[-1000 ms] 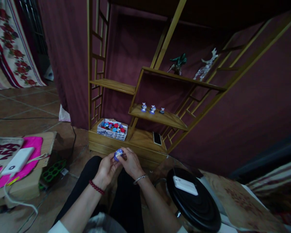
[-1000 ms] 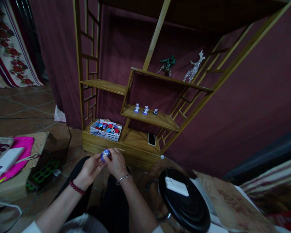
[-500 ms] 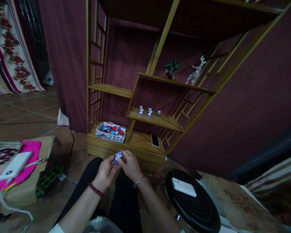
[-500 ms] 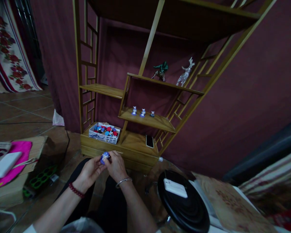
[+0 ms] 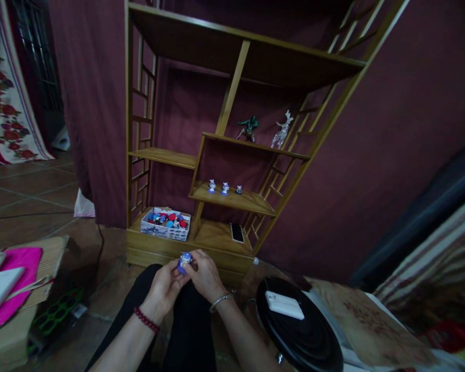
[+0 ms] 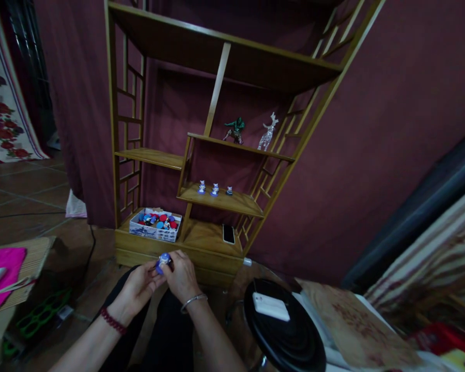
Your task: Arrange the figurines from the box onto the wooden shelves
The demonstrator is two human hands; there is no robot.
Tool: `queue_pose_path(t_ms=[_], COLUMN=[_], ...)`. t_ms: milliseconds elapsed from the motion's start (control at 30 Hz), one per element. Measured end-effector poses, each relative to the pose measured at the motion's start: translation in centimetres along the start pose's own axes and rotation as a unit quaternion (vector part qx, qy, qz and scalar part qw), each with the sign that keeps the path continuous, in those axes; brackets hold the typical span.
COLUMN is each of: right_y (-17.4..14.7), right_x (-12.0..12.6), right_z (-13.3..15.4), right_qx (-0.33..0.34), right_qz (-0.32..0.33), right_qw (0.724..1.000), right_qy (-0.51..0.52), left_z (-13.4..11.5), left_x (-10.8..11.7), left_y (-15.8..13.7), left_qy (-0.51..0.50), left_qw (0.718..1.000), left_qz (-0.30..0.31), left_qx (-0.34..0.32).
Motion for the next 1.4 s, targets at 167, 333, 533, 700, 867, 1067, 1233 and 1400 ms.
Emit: queue_pose_path(t_ms=[167,333,533,700,867,1067,1233,1400], right_y=[-0.3,0.0,0.8,1.7,2.7,4.0,5.0,5.8], right_x=[1.1,2.1,4.2,6.4,8.5,10.3,11.5,12.8], right_z=[-0.9,-2.1,-3.9,-5.2,-6.5,-8.6,-10.8,-12.7], right_qx=[-0.017,-0.024,-0.044,-0.047,-0.050,-0.073,-0.082,-0.085], right_qz=[-0.008,-0.015,-0.023,-0.038,-0.053,-0.061,-0.067,-0.078], right_qw=[1.000,1.000,0.998,0.998,0.996,0.993,0.991,0.988], right_qy=[-0.005,-0.011,-0.031,-0.036,-0.058,-0.070,-0.082,-0.106], left_z=[0.8,1.1,1.3,1.2,0.9,0.3,-0.2,-0.1], left_x=[-1.0,-2.2,-4.8,-7.4,-9.5,-12.4,-14.8,-16.7], left_y=[0.2,1.0,2.0,2.9,4.5,6.0,7.2,8.6], left_qy=[0.015,0.038,0.069,0.091,0.096,0.102,0.103,0.101], left_qw=[1.000,0.999,0.996,0.994,0.994,0.992,0.991,0.990], left_qz=[0.005,0.031,0.031,0.043,0.044,0.067,0.088,0.097], left_qx=[0.020,0.022,0.042,0.037,0.025,0.021,0.008,0.015])
Point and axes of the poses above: each hand's wrist, its own y-axis towards the middle knuckle, its own x-axis out of the back of the hand, z = x × y, the point moved 8 cm from there along y, towards the middle knuckle, and after that the axes turned 11 degrees about x, right-handed, at the moved point
